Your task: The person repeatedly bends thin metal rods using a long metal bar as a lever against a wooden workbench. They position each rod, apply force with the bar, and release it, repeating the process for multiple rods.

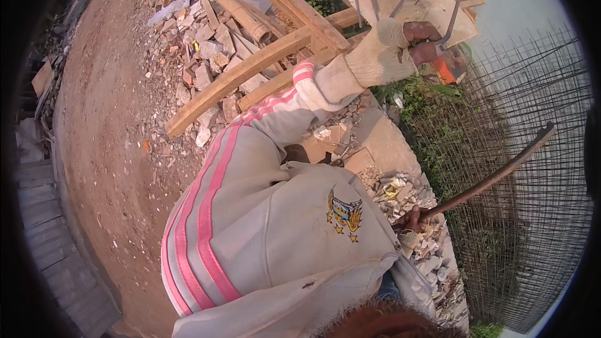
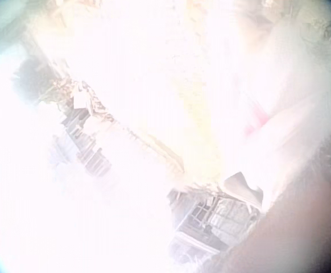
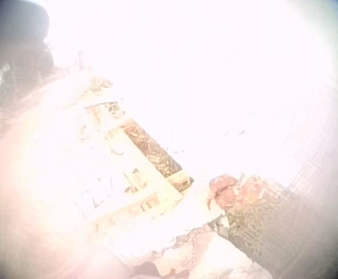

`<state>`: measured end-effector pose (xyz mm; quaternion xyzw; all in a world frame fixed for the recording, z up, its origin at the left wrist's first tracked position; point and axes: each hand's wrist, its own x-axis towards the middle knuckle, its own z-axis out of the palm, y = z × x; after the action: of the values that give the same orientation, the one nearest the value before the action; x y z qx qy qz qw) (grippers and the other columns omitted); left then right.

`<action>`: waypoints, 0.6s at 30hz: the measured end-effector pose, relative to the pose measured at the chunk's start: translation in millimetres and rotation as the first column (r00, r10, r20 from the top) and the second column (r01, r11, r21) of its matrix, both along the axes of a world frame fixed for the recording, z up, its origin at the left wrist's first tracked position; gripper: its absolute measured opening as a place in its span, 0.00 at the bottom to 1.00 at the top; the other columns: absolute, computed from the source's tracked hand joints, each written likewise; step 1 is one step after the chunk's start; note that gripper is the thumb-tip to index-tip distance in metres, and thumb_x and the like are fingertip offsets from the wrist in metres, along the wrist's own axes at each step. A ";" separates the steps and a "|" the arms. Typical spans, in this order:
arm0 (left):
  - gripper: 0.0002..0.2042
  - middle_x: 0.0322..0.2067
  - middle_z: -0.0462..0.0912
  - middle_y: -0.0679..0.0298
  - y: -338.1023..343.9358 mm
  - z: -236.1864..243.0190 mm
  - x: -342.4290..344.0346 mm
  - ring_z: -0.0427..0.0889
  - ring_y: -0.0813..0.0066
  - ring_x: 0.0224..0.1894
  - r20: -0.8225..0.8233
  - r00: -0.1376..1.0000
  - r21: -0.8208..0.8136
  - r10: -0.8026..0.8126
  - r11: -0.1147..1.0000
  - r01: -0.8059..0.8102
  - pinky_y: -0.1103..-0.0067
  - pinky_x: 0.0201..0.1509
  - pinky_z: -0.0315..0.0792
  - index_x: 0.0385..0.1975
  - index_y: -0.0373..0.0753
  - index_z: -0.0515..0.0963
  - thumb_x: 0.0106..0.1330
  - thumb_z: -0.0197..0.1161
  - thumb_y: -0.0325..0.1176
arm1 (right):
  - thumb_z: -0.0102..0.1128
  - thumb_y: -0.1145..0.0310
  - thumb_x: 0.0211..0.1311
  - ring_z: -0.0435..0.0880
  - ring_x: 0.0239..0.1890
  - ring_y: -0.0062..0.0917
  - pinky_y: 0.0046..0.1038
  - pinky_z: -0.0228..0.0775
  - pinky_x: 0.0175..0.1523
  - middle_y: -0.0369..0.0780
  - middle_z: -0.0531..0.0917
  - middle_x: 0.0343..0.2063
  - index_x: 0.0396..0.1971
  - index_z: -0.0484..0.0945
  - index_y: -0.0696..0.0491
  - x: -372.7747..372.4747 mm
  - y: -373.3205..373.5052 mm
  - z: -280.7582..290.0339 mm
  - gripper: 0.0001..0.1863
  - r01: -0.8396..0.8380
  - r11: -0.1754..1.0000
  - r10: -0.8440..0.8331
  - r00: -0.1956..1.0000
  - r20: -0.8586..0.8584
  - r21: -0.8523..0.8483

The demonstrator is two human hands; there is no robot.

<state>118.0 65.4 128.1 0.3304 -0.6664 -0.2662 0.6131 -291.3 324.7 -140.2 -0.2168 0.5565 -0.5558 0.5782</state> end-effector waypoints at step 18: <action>0.18 0.35 0.86 0.49 375.5 -296.4 127.9 0.85 0.53 0.45 0.702 0.498 0.643 0.508 -0.152 -0.751 0.64 0.48 0.77 0.44 0.43 0.84 0.66 0.60 0.50 | 0.60 0.56 0.70 0.67 0.14 0.21 0.30 0.58 0.19 0.32 0.68 0.13 0.26 0.68 0.48 -89.5 -152.4 -16.4 0.16 -0.066 0.877 0.319 0.821 -0.473 0.477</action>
<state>245.9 440.9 -168.3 0.9220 -0.1765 -0.2225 0.2632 -380.8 172.3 -156.6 -0.2840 0.7810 -0.2691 0.4868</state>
